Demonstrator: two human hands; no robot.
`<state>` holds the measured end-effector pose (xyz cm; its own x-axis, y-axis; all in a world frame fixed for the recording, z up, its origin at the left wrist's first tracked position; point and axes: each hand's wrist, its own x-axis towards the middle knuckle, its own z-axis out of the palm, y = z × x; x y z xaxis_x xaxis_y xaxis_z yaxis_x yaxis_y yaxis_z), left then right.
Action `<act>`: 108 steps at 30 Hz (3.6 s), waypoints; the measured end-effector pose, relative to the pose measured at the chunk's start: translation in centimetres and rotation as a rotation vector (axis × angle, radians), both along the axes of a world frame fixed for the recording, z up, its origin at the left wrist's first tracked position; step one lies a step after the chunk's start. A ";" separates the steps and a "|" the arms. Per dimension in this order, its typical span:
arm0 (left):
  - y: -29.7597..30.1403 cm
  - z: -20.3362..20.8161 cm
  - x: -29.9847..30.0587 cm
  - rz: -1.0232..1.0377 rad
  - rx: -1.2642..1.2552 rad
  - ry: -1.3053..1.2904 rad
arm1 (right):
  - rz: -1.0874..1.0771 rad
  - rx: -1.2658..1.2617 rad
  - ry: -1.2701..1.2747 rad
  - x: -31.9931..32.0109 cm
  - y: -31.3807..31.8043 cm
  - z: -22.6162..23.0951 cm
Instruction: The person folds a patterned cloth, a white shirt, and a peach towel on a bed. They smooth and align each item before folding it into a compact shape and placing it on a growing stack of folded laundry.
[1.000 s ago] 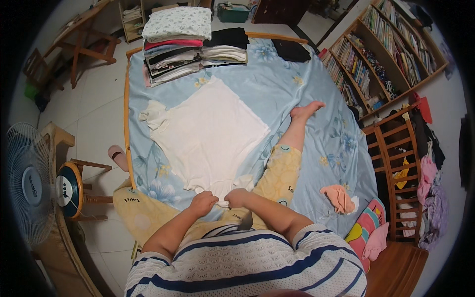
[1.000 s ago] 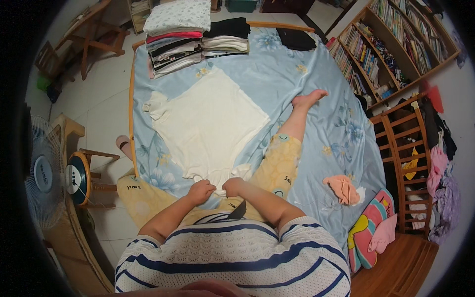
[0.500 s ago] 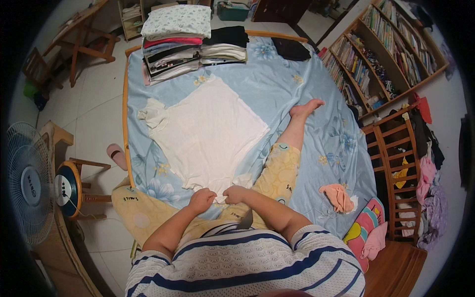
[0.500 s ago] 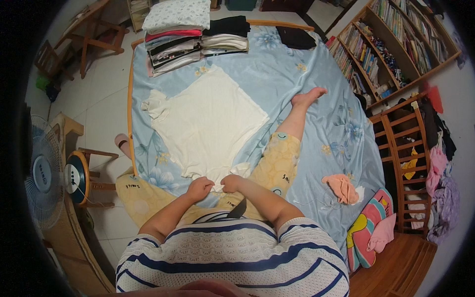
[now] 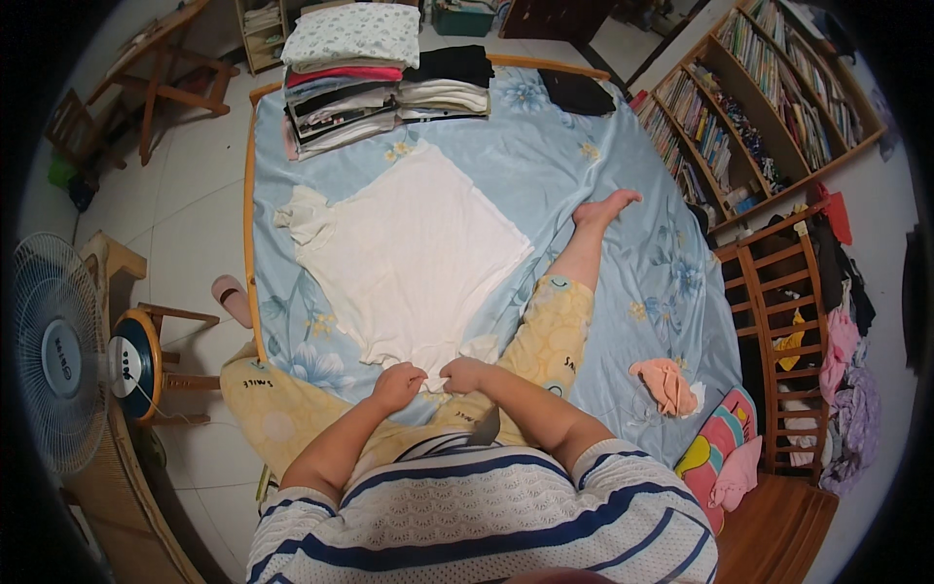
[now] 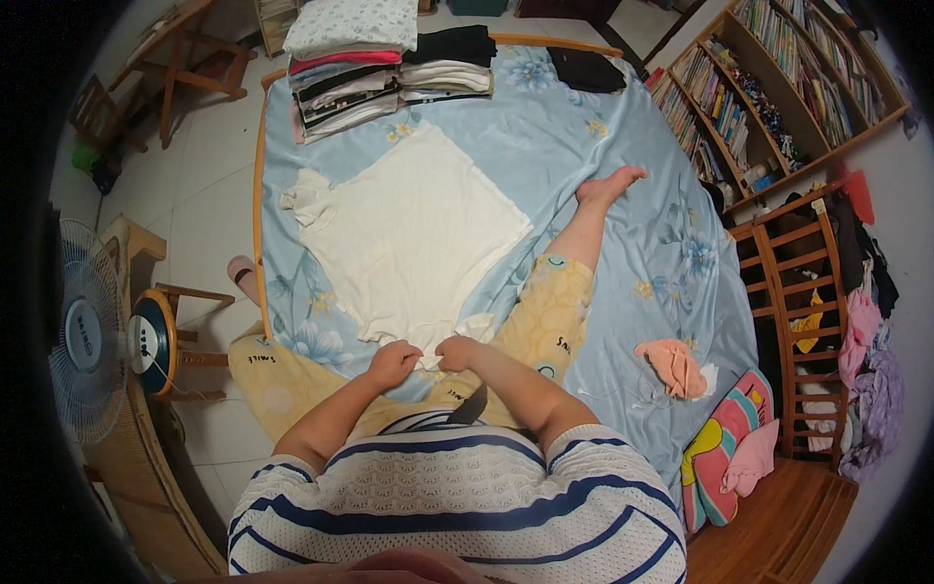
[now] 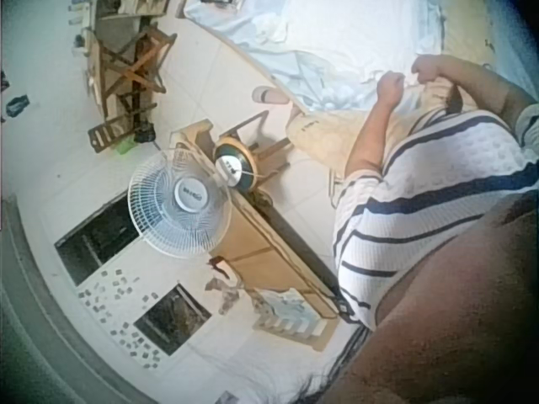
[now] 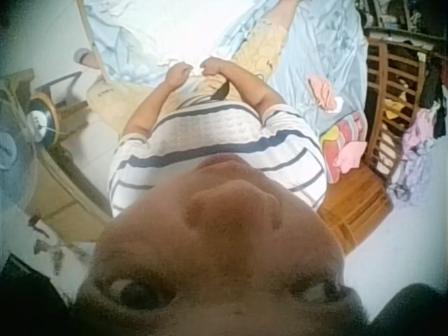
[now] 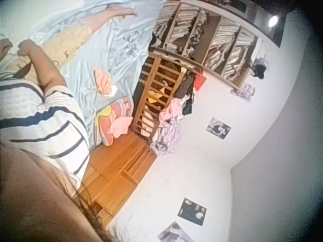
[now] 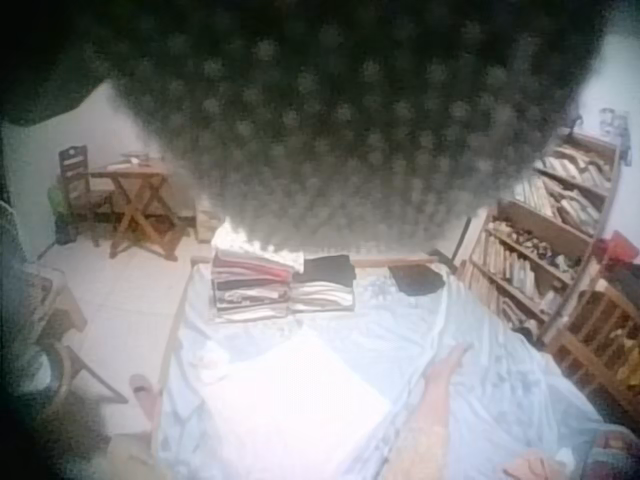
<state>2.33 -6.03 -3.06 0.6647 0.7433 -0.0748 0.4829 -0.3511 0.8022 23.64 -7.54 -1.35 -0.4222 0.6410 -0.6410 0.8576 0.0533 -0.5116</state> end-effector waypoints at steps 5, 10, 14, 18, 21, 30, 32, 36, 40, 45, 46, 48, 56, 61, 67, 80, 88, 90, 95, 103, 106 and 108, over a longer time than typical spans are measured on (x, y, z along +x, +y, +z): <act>0.0 -0.2 0.0 0.005 -0.006 -0.004 | -0.011 0.022 0.006 0.0 -0.2 -0.1; 0.0 -0.4 -0.1 0.018 -0.019 -0.011 | -0.012 -0.021 0.000 -0.2 0.1 0.7; 0.0 0.0 0.0 0.019 -0.023 -0.022 | -0.021 0.017 0.022 0.1 -0.1 0.0; 0.0 0.1 -0.1 0.019 -0.005 -0.040 | -0.013 0.006 -0.001 0.0 0.0 0.1; 0.1 0.2 -0.2 0.020 -0.043 -0.032 | -0.011 -0.032 -0.028 -0.3 0.3 0.8; 0.8 1.1 -0.2 -0.088 -0.091 -0.017 | 0.022 -0.002 -0.035 -0.4 -0.3 0.4; 0.8 1.5 -0.3 -0.141 -0.063 0.006 | 0.050 -0.005 -0.041 -0.7 -0.3 0.7; 0.5 0.2 -0.7 -0.196 0.048 0.024 | 0.188 0.106 -0.127 -1.5 -0.4 2.2; -0.3 0.5 -0.9 -0.243 -0.034 0.139 | 0.324 0.272 -0.122 -2.4 -1.6 3.0; 0.4 2.1 -0.8 -0.439 -0.246 0.249 | 0.322 -0.100 -0.125 -3.0 -1.3 3.1; 1.2 2.3 -1.2 -0.389 -0.299 0.155 | 0.313 -0.109 -0.091 -2.7 -1.0 3.1; 3.5 1.2 -1.6 -0.079 -0.362 0.011 | 0.184 0.076 0.015 -2.0 -0.8 2.5; 20.4 -0.4 -9.4 0.924 0.010 -0.011 | -0.178 0.818 0.228 -3.4 8.2 5.4; 28.4 -0.5 -10.5 1.097 -0.047 -0.197 | -0.177 0.849 0.110 -6.6 12.4 3.0; 36.6 -4.5 -13.8 1.299 -0.468 -0.538 | -0.103 0.806 -0.010 -7.3 11.8 -0.9; 23.3 7.2 -2.1 0.105 -0.055 -0.267 | -0.181 0.841 0.135 -6.7 12.3 -0.7; 19.5 1.8 -8.1 0.778 0.378 0.275 | -0.687 1.021 0.301 -0.8 13.2 -0.2; 20.5 0.2 -8.7 0.841 0.250 0.157 | -0.688 1.063 0.029 1.4 14.4 0.7; 22.8 -0.1 -9.3 0.888 -0.158 0.104 | -0.726 0.821 -0.300 5.4 15.1 -0.1; 22.2 -0.7 -10.1 0.754 -0.220 -0.122 | -0.838 0.611 0.034 9.5 17.4 1.8; 22.0 -0.3 -9.9 0.811 -0.073 -0.043 | -1.052 0.428 0.634 10.6 17.7 6.8; 21.6 0.0 -10.1 0.876 -0.025 0.069 | -1.145 0.395 0.835 9.8 17.0 12.5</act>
